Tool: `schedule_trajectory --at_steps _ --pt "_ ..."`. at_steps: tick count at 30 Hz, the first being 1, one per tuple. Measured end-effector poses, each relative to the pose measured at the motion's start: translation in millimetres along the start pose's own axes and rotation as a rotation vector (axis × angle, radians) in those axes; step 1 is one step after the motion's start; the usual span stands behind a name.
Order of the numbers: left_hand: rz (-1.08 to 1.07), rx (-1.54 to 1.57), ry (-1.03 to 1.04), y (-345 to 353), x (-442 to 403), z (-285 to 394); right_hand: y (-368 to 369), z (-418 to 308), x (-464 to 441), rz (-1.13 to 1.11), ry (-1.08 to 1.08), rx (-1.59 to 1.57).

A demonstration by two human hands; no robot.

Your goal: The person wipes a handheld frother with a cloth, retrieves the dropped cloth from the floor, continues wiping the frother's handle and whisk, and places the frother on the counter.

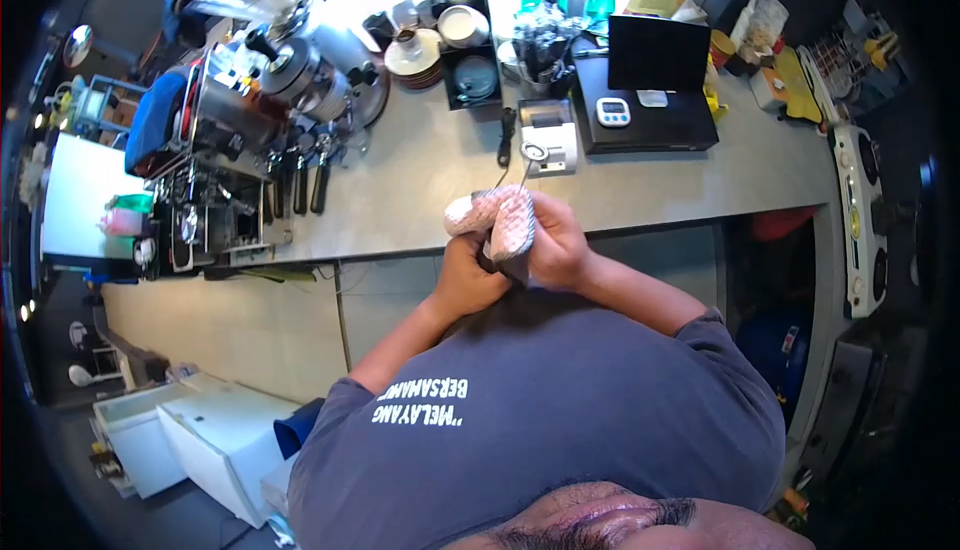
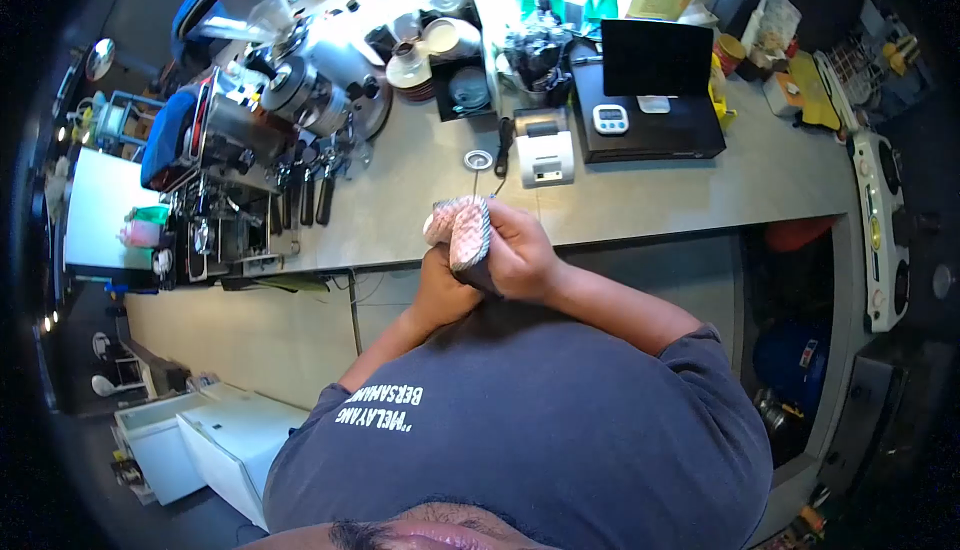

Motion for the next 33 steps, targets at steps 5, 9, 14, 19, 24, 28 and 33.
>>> schedule_trajectory --at_steps 5,9,14,19,24,28,33 --pt "0.000 -0.077 -0.049 -40 50 -44 48 22 -4 0.010 0.006 -0.118" --pt "0.074 0.002 0.058 -94 92 -29 113 80 18 -0.074 0.100 0.024" --pt "0.058 0.049 0.047 -158 159 -51 186 117 18 -0.049 0.075 -0.124" --pt "0.020 0.005 0.034 -195 202 -42 244 150 42 -0.016 0.029 -0.005" --pt "-0.069 0.016 0.062 -201 224 -62 251 145 56 0.074 0.011 -0.093" --pt "-0.110 0.130 0.065 -197 235 -40 274 135 78 0.023 -0.051 0.018" --pt "-0.198 -0.055 0.079 -173 248 -28 263 118 113 0.101 -0.116 0.004"
Point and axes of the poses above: each hand's wrist, its own x-axis away from the middle knuckle, its own y-axis out of the palm, z = x × y, the point moved 3 cm from there along -x, towards the middle knuckle, and after that the axes turned 13 degrees about -x, right-handed, at the moved point
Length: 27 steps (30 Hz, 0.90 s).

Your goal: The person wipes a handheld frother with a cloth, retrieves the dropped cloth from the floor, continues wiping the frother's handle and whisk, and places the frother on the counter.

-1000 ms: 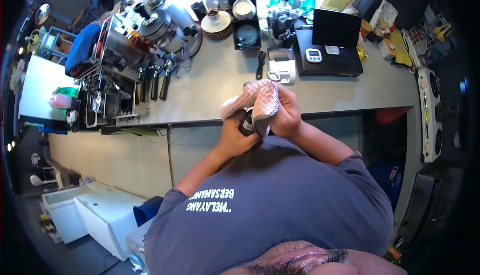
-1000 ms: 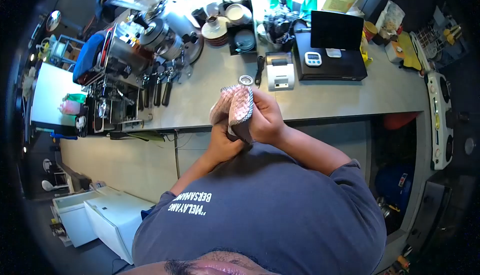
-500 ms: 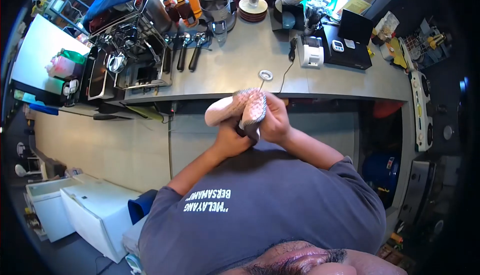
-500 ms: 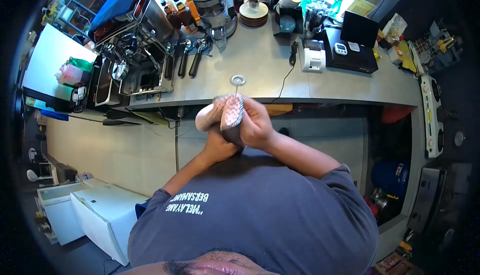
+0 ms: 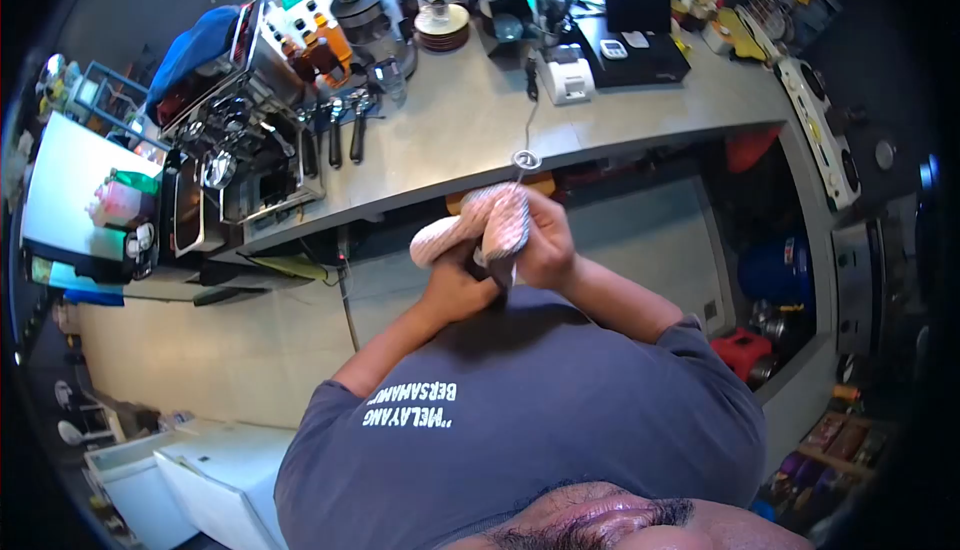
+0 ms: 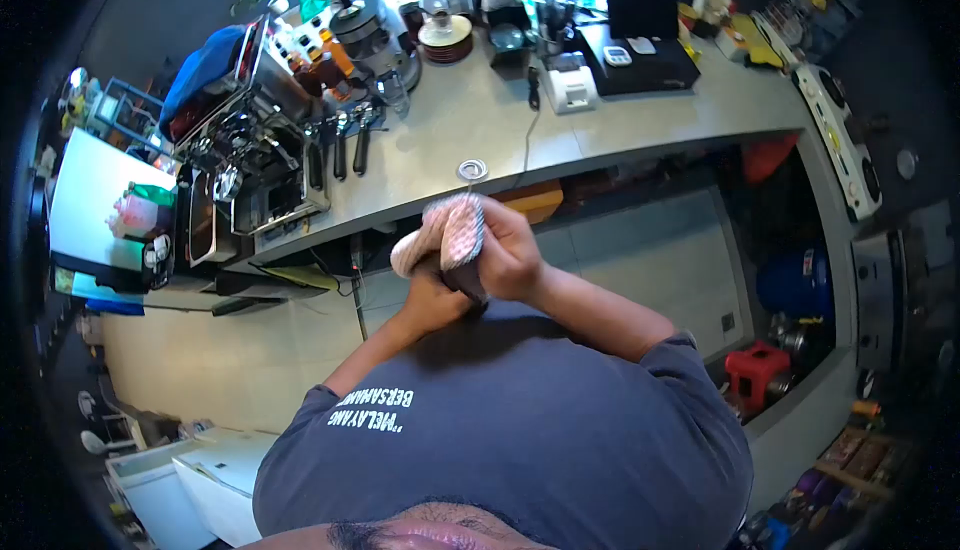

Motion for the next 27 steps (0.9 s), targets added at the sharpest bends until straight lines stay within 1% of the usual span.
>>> schedule_trajectory --at_steps 1,2,3,4,5,7,8,10,11,13,14,15,16,17,18,20,22,24,25,26,27 --pt "0.006 0.033 0.016 11 -1 6 -3 -17 0 0.016 -0.078 -0.007" --pt "0.006 0.066 0.030 22 -1 12 -14 -28 9 0.068 -0.088 -0.012" --pt "-0.060 0.090 0.026 38 -2 1 -22 -37 17 0.094 -0.115 -0.026" --pt "-0.081 0.091 0.038 51 -2 7 -29 -45 28 0.122 -0.147 -0.039" --pt "-0.105 0.092 0.051 64 -2 13 -36 -52 42 0.147 -0.184 0.019" --pt "-0.167 0.141 0.094 92 -1 25 -51 -51 82 0.207 -0.129 0.100" --pt "-0.187 0.106 0.129 107 0 35 -57 -49 104 0.228 -0.099 0.110" --pt "-0.214 0.046 0.201 138 3 62 -65 -66 141 0.322 -0.114 0.129" --pt "-0.242 0.117 0.168 157 6 66 -74 -77 159 0.348 -0.112 0.162" --pt "-0.365 0.162 0.075 192 12 60 -90 -105 192 0.428 -0.105 0.230" --pt "-0.424 0.199 0.054 210 16 61 -97 -120 205 0.442 -0.162 0.210" --pt "-0.482 0.234 0.031 227 19 66 -107 -136 218 0.482 -0.265 0.258" --pt "-0.523 0.181 0.050 243 21 71 -112 -152 231 0.516 -0.369 0.310" --pt "-0.559 0.128 0.071 257 25 75 -115 -167 248 0.610 -0.363 0.281" --pt "-0.590 0.076 0.092 268 30 78 -120 -175 263 0.657 -0.388 0.308" --pt "-0.621 0.099 0.163 282 35 81 -127 -175 280 0.537 -0.410 0.279" --pt "-0.609 0.126 0.265 291 36 95 -107 -169 297 0.643 -0.356 0.754" --pt "-0.556 0.120 0.446 294 34 123 -90 -178 304 0.589 -0.389 0.722" --pt "-0.547 0.105 0.483 293 35 128 -90 -185 305 0.579 -0.388 0.574" --pt "-0.592 0.034 0.459 292 36 125 -90 -191 304 0.571 -0.380 0.421" --pt "-0.638 -0.040 0.438 292 37 121 -96 -197 308 0.641 -0.403 0.502"
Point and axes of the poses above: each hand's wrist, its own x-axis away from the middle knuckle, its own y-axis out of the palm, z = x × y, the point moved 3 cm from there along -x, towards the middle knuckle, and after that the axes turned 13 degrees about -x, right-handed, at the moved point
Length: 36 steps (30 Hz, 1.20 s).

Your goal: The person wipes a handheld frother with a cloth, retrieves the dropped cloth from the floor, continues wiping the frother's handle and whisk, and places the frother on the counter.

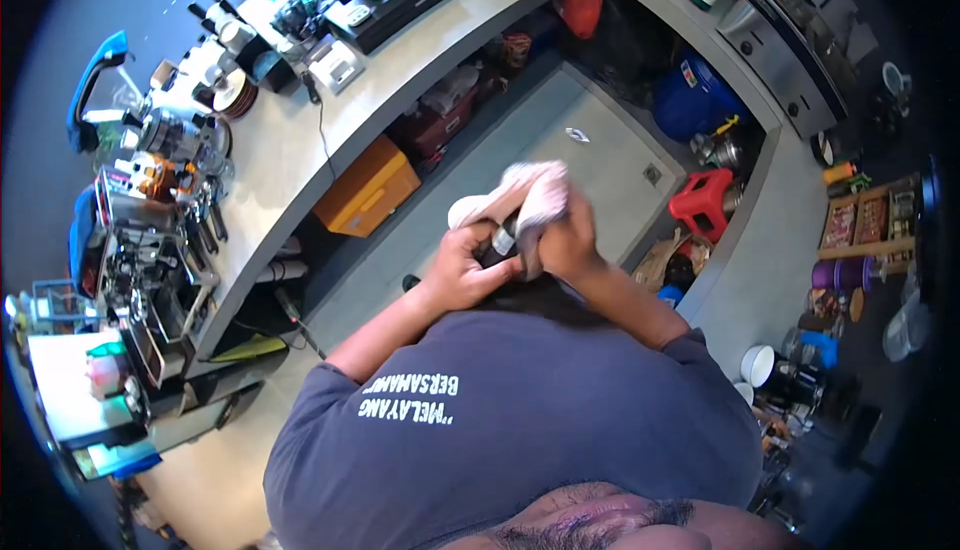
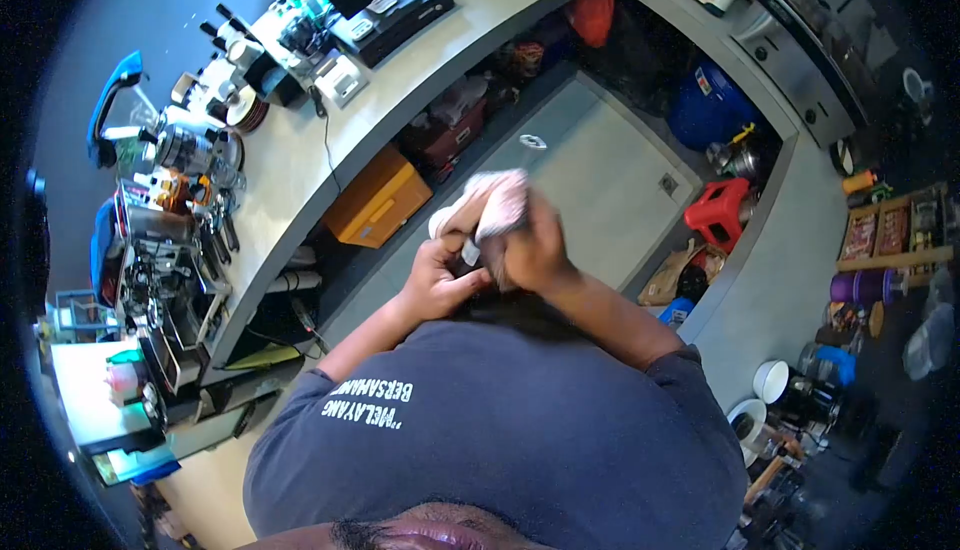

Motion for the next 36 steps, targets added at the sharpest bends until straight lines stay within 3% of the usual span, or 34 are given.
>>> schedule_trajectory --at_steps 2,3,5,6,7,9,10,12,13,14,15,16,17,19,20,23,24,25,27,32,33,35,36 --pt "-0.181 0.027 -0.169 -4 8 8 3 -12 -13 -0.080 0.050 -0.212" --pt "-0.055 0.138 -0.121 -5 11 12 4 -4 -16 -0.100 0.063 -0.254" --pt "0.197 0.350 -0.007 -9 21 15 33 4 -7 -0.197 -0.024 0.004" --pt "0.152 0.276 -0.013 -18 31 8 43 16 8 -0.149 0.077 0.071" --pt "0.107 0.201 -0.016 -27 39 3 47 25 10 -0.218 0.044 0.078" --pt "0.211 0.082 0.005 -44 54 7 61 44 5 -0.343 -0.020 0.037" --pt "0.313 0.062 -0.096 -54 62 19 68 54 3 -0.329 0.046 -0.046" --pt "0.037 -0.156 -0.317 -74 82 24 87 74 11 -0.272 0.192 -0.216" --pt "-0.112 -0.257 -0.427 -84 96 22 102 78 6 -0.347 0.111 -0.123" --pt "-0.058 -0.332 -0.467 -97 108 22 120 81 -5 -0.419 0.022 -0.029" --pt "-0.049 -0.465 -0.504 -113 124 17 139 96 -6 -0.459 0.227 -0.254" --pt "0.063 -0.408 -0.614 -131 137 12 158 111 -6 -0.454 0.441 -0.464" --pt "0.176 -0.350 -0.722 -151 150 6 174 133 -1 -0.477 0.640 -0.469" --pt "0.564 -0.153 -0.605 -188 175 -28 209 156 -1 -0.603 0.753 -0.380" --pt "0.649 -0.043 -0.597 -203 185 -44 230 159 -4 -0.660 0.740 -0.347" --pt "0.703 0.203 -0.471 -224 208 -63 283 190 9 -0.887 0.787 -0.283" --pt "0.691 0.156 -0.417 -231 219 -69 298 197 13 -0.988 0.787 -0.206" --pt "0.789 0.255 -0.431 -238 228 -76 313 203 13 -1.087 0.781 -0.122" --pt "0.766 0.340 -0.467 -260 249 -92 338 201 6 -1.177 0.807 -0.085" --pt "1.057 0.801 -0.456 -300 282 -118 385 205 -7 -1.168 0.704 0.258" --pt "1.067 0.831 -0.438 -302 280 -122 397 198 -12 -1.002 0.582 0.177" --pt "1.102 0.932 -0.319 -304 277 -131 413 197 -24 -0.933 0.540 0.210" --pt "1.130 0.899 -0.321 -308 271 -128 418 198 -27 -0.818 0.413 0.187"
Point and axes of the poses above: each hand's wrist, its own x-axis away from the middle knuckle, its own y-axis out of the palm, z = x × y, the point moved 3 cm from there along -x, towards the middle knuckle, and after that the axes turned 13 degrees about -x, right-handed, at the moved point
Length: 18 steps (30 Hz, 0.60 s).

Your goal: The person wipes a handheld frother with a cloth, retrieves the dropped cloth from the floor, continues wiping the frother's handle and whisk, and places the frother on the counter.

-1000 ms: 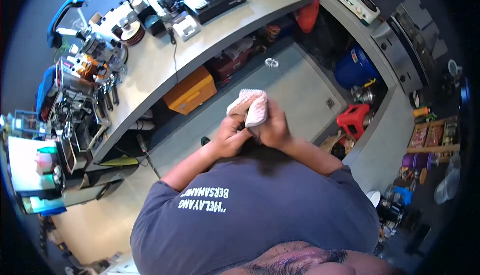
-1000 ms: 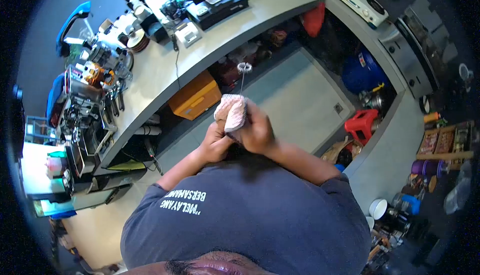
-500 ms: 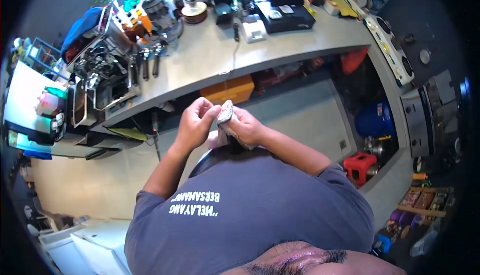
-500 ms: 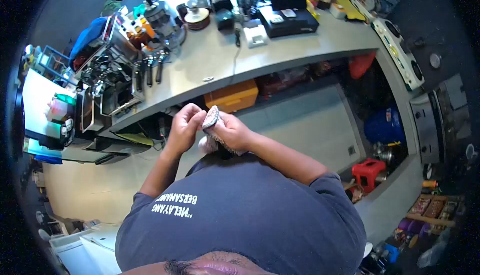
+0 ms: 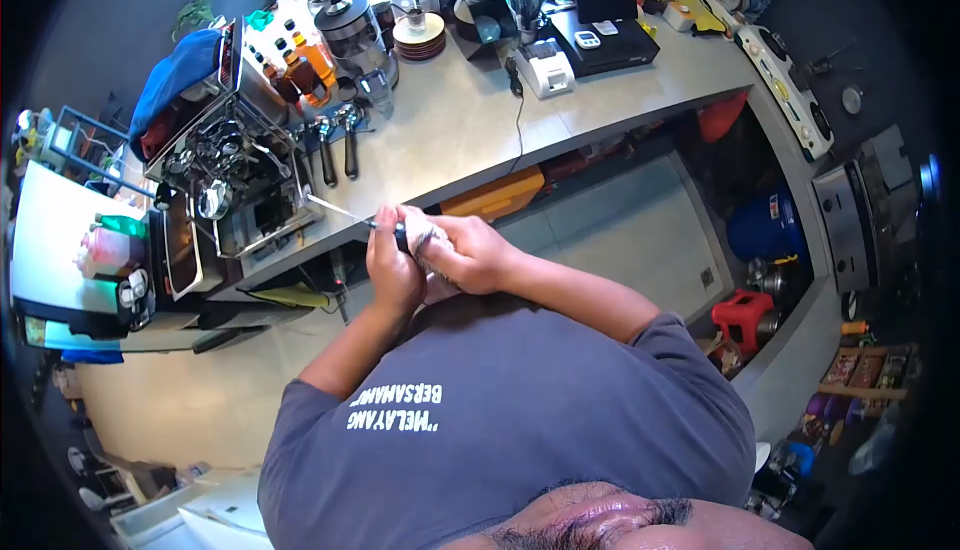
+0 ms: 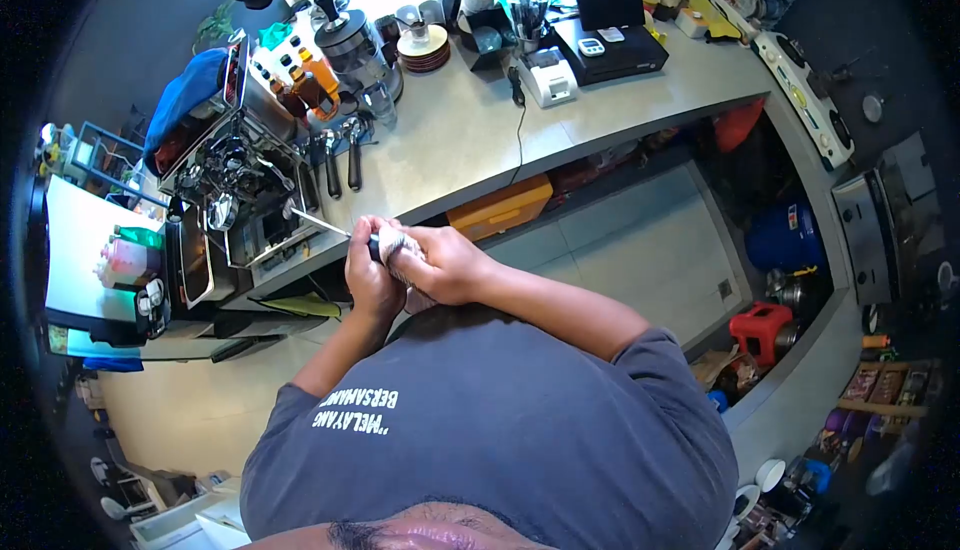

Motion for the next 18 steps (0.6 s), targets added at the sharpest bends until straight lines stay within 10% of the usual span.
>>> schedule_trajectory --at_steps 9,13,18 --pt "-0.091 -0.237 0.473 28 -45 40 -9 29 2 0.026 0.020 -0.276" --pt "-0.329 -0.313 0.354 56 -38 25 -28 21 -16 0.028 -0.127 -0.442" --pt "-0.126 -0.287 0.724 83 -68 44 -63 23 -17 -0.075 -0.038 -0.688"
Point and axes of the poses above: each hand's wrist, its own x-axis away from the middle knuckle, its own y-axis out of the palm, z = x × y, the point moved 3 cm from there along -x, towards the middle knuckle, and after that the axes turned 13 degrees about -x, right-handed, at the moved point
